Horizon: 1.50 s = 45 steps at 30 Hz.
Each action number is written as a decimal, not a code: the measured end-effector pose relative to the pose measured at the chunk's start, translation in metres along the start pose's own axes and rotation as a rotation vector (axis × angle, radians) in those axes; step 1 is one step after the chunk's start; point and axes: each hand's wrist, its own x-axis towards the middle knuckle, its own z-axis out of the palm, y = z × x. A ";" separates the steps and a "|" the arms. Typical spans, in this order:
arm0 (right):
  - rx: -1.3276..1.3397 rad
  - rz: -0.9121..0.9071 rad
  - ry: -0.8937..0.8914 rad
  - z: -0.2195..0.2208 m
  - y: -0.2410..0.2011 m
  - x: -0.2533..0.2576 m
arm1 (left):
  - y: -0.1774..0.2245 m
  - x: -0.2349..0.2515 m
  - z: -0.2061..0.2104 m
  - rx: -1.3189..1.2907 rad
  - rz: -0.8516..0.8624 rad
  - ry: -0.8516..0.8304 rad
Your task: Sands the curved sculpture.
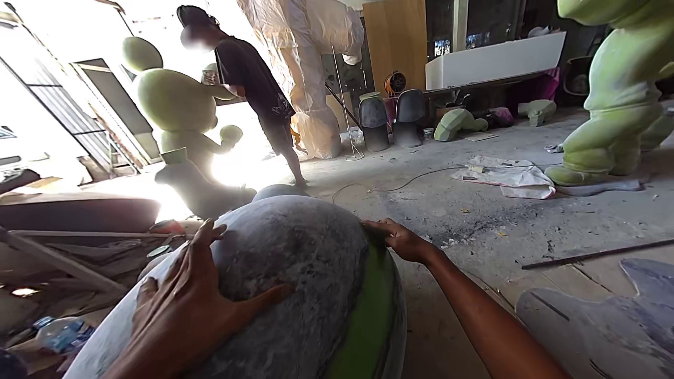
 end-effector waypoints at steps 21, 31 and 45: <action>-0.060 0.042 0.323 0.046 -0.016 -0.095 | 0.118 0.106 0.047 0.021 -0.254 -0.221; -0.194 0.047 0.530 0.125 -0.037 -0.136 | 0.141 0.132 0.068 -0.003 -0.261 -0.227; -0.411 0.139 0.685 0.283 -0.108 -0.167 | 0.143 0.151 0.074 0.049 -0.271 -0.276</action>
